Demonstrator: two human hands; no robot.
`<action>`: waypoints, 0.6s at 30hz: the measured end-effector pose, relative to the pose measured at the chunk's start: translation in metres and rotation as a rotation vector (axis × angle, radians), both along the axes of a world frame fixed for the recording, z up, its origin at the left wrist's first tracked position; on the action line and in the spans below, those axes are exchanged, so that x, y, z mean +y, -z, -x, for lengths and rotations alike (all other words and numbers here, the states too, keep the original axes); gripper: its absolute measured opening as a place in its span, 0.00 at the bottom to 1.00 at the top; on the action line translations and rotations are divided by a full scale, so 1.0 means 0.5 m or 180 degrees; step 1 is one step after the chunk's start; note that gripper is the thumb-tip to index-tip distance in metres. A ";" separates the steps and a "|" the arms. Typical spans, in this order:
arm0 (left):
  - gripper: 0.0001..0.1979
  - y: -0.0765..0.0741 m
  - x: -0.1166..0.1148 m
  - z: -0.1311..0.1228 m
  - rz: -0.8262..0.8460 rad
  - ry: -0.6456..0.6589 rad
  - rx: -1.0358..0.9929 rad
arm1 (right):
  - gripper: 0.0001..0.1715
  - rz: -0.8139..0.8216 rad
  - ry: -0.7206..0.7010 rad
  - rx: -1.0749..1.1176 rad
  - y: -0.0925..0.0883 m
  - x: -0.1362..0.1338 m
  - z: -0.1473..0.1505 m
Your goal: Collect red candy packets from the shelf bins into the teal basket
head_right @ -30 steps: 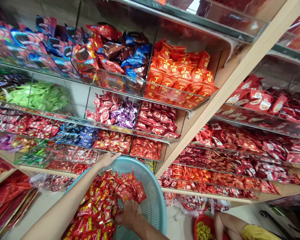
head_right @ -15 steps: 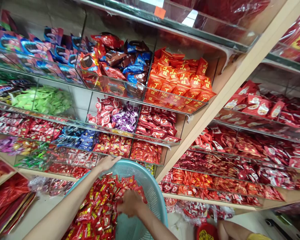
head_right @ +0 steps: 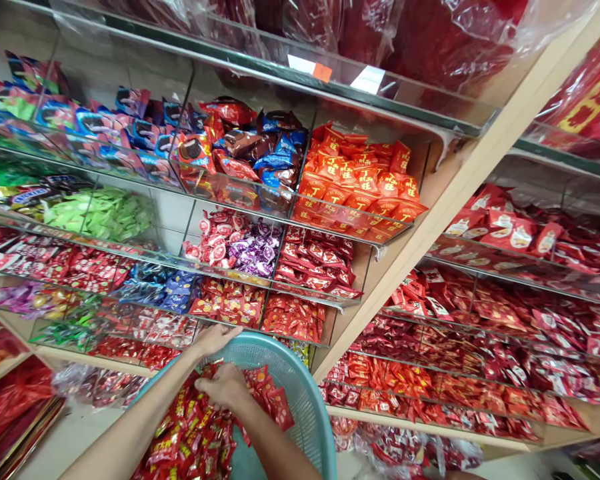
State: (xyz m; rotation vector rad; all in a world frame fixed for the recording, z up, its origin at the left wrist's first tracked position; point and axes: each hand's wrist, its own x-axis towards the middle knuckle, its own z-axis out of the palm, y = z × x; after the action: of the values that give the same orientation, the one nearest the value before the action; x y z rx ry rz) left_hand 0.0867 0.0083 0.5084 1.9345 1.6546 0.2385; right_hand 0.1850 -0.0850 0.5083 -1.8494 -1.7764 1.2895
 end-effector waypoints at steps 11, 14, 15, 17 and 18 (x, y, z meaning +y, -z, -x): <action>0.41 0.005 0.017 0.004 0.0223 -0.0038 -0.0062 | 0.13 -0.1456 0.1497 -0.0306 -0.049 0.108 -0.250; 0.40 0.003 0.020 0.005 0.0279 -0.0023 -0.0078 | 0.14 -0.1375 0.1836 -0.0258 -0.045 0.138 -0.300; 0.39 0.004 0.021 0.006 0.0300 -0.0016 -0.0096 | 0.15 -0.1309 0.1909 -0.0201 -0.041 0.145 -0.307; 0.38 0.004 0.022 0.008 0.0316 -0.0020 -0.0129 | 0.15 -0.1172 0.1990 -0.0033 -0.032 0.157 -0.309; 0.38 0.005 0.023 0.008 0.0319 -0.0034 -0.0143 | 0.15 -0.1122 0.2012 0.0068 -0.027 0.162 -0.305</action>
State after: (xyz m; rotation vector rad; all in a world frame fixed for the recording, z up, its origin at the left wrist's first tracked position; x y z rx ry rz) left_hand 0.0825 0.0196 0.5058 1.8335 1.6175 0.1977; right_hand 0.3375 -0.0041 0.5220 -1.9367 -1.1524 0.7029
